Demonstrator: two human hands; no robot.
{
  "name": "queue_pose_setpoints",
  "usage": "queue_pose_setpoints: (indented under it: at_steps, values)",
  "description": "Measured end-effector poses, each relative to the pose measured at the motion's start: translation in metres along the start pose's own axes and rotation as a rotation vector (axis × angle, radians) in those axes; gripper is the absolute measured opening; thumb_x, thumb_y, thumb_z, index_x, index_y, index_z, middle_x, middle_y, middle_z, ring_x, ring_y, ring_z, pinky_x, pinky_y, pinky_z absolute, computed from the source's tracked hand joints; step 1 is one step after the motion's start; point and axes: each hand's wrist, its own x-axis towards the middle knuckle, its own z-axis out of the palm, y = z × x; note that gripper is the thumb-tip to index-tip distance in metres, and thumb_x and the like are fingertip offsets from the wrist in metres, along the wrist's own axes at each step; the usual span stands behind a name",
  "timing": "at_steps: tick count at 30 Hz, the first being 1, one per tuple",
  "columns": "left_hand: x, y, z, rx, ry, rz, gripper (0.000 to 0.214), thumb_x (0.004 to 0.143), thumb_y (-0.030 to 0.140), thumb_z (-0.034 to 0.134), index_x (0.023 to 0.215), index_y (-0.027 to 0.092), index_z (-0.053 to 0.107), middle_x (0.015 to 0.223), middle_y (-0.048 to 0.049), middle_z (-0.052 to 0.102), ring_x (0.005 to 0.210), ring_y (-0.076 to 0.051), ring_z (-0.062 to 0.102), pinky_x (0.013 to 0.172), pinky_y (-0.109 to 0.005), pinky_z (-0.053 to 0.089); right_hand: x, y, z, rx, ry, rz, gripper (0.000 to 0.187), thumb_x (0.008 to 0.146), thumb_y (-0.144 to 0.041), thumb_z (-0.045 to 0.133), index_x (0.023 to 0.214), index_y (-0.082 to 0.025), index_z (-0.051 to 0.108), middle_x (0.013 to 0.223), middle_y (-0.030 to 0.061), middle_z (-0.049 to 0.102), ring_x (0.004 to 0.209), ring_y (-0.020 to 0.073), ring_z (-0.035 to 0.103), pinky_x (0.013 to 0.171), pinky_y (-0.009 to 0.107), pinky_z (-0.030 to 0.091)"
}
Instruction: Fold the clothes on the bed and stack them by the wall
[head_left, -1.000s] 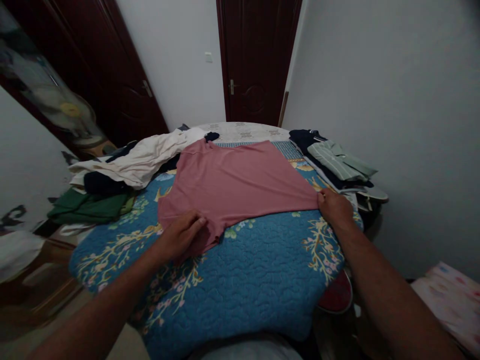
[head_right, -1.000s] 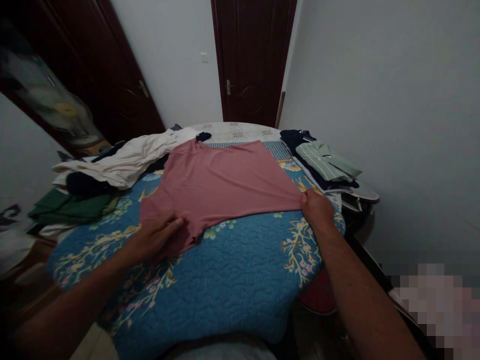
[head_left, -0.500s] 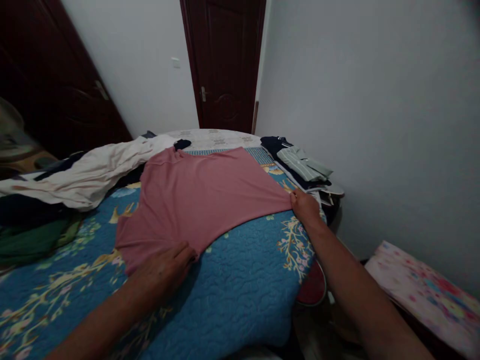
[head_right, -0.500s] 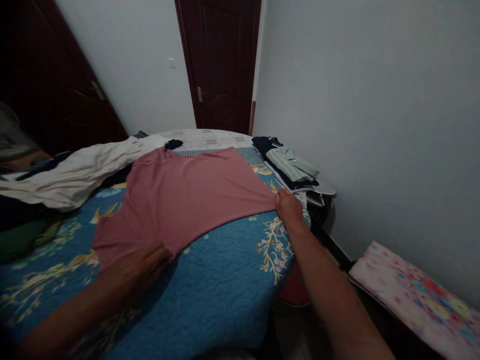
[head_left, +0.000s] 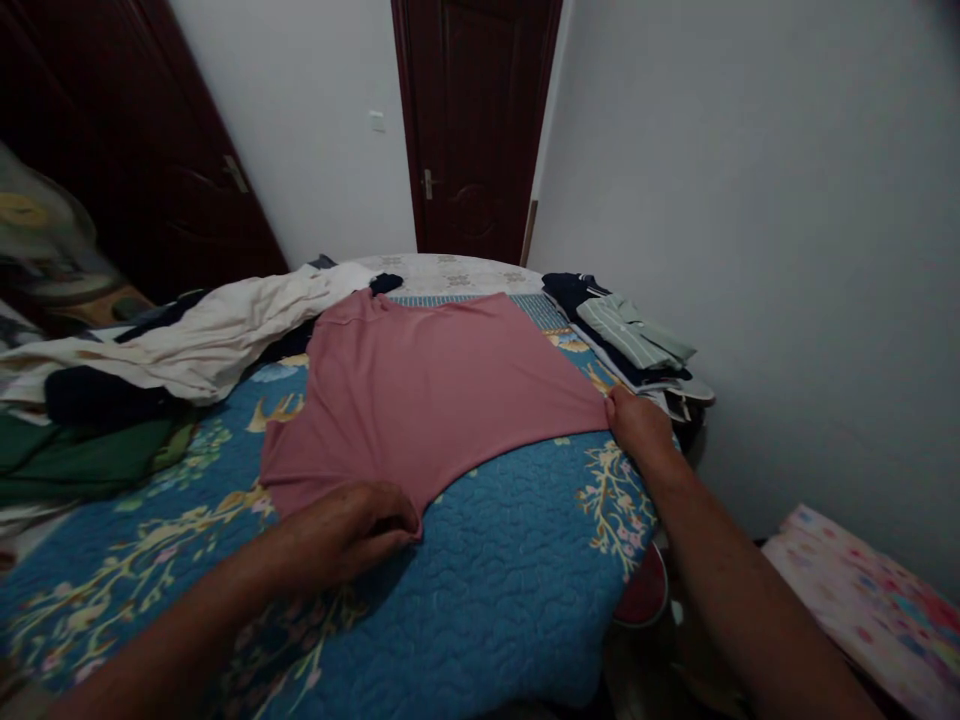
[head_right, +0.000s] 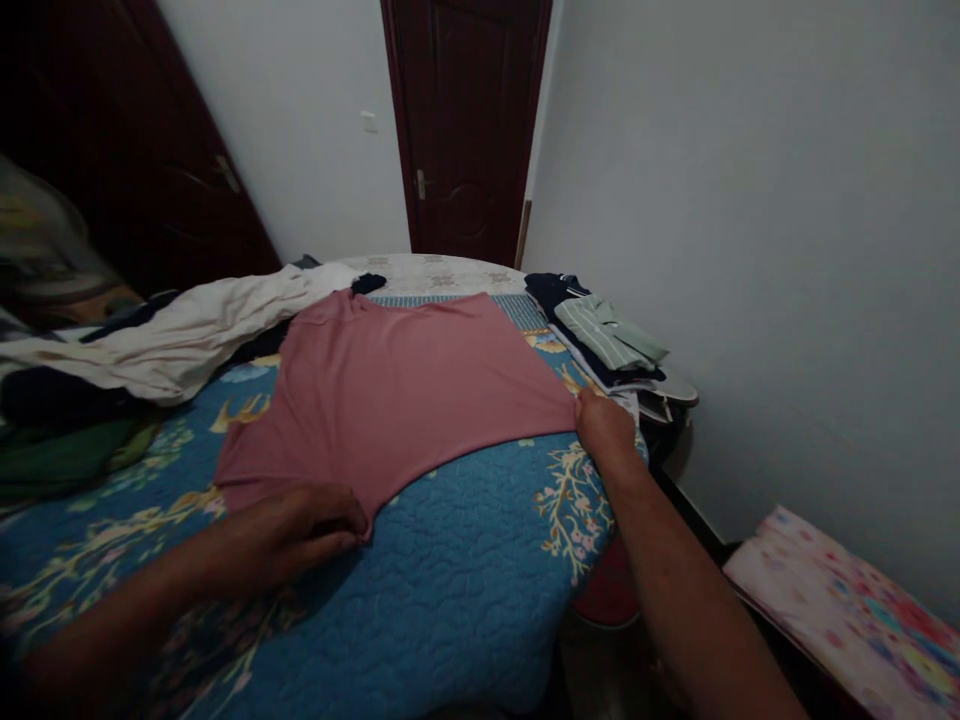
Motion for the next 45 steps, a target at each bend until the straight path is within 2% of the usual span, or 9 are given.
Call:
queue_pose_setpoints:
  at_steps: [3,6,9,11,16,22,30,41,45]
  values:
    - [0.008,-0.016,-0.026,0.187,0.259,-0.106,0.033,0.102,0.041,0.054,0.117,0.026,0.080,0.117,-0.0095,0.081,0.107,-0.027,0.074,0.094,-0.036,0.055,0.003,0.001,0.000,-0.029,-0.034,-0.015,0.048,0.114,-0.044,0.036,0.132,-0.017,0.071,0.110,0.0213,0.079,0.102,0.0328,0.077,0.086,0.039,0.053]
    - [0.013,-0.044,-0.049,0.514,0.581,-0.435,0.044,0.104,0.037,0.047,0.132,0.015,0.072,0.128,-0.0229,0.074,0.115,-0.037,0.072,0.096,-0.046,0.055,0.004,0.005,0.004,-0.033,-0.045,-0.023,0.048,0.113,-0.044,0.035,0.132,-0.018,0.071,0.108,0.0211,0.079,0.100,0.0343,0.077,0.083,0.041,0.054]
    - [0.012,-0.072,-0.056,0.637,0.617,-0.782,0.050,0.106,0.042,0.044,0.133,0.007,0.067,0.128,-0.0315,0.071,0.112,-0.044,0.073,0.090,-0.050,0.057,0.004,0.009,0.012,-0.027,-0.012,-0.021,0.052,0.112,-0.045,0.032,0.130,-0.018,0.072,0.103,0.0209,0.079,0.093,0.0341,0.077,0.078,0.041,0.054]
    - [0.011,-0.085,-0.053,0.630,0.591,-0.880,0.053,0.106,0.047,0.043,0.133,0.006,0.065,0.127,-0.0326,0.071,0.111,-0.046,0.074,0.088,-0.051,0.058,0.003,0.012,0.018,-0.031,0.012,-0.022,0.054,0.112,-0.047,0.031,0.129,-0.018,0.073,0.100,0.0205,0.078,0.087,0.0331,0.077,0.075,0.041,0.054]
    - [0.006,-0.106,-0.052,0.546,0.558,-0.904,0.052,0.108,0.049,0.041,0.131,0.009,0.065,0.116,-0.0282,0.078,0.110,-0.042,0.076,0.085,-0.045,0.057,0.003,0.015,0.024,-0.026,0.048,-0.028,0.053,0.110,-0.049,0.033,0.126,-0.020,0.075,0.098,0.0200,0.079,0.082,0.0341,0.076,0.072,0.042,0.055]
    - [-0.012,-0.121,-0.062,0.502,0.589,-0.932,0.049,0.108,0.041,0.038,0.130,0.010,0.068,0.119,-0.0310,0.078,0.110,-0.041,0.077,0.085,-0.044,0.054,0.003,0.015,0.022,-0.017,0.032,-0.041,0.054,0.110,-0.050,0.030,0.124,-0.021,0.074,0.102,0.0196,0.079,0.087,0.0348,0.076,0.073,0.043,0.055]
    - [-0.022,-0.106,-0.062,0.439,0.511,-1.002,0.063,0.107,0.058,0.034,0.122,0.010,0.073,0.127,-0.0319,0.076,0.118,-0.045,0.075,0.090,-0.047,0.055,0.003,0.016,0.026,-0.010,0.032,-0.043,0.059,0.110,-0.050,0.026,0.126,-0.021,0.075,0.104,0.0205,0.078,0.089,0.0374,0.076,0.075,0.046,0.055]
    - [-0.021,-0.092,-0.045,0.491,0.526,-0.907,0.049,0.107,0.047,0.042,0.125,0.014,0.073,0.127,-0.0267,0.076,0.115,-0.041,0.076,0.090,-0.047,0.057,0.008,0.026,0.035,0.051,0.036,-0.075,0.066,0.110,-0.054,0.021,0.125,-0.019,0.074,0.101,0.0229,0.078,0.085,0.0392,0.075,0.070,0.047,0.052]
    - [-0.019,-0.092,-0.041,0.534,0.505,-0.903,0.045,0.109,0.041,0.039,0.123,0.016,0.074,0.128,-0.0218,0.076,0.116,-0.035,0.076,0.091,-0.040,0.057,0.008,0.027,0.036,0.067,0.026,-0.067,0.070,0.109,-0.057,0.018,0.129,-0.019,0.073,0.102,0.0233,0.077,0.084,0.0400,0.075,0.071,0.049,0.053]
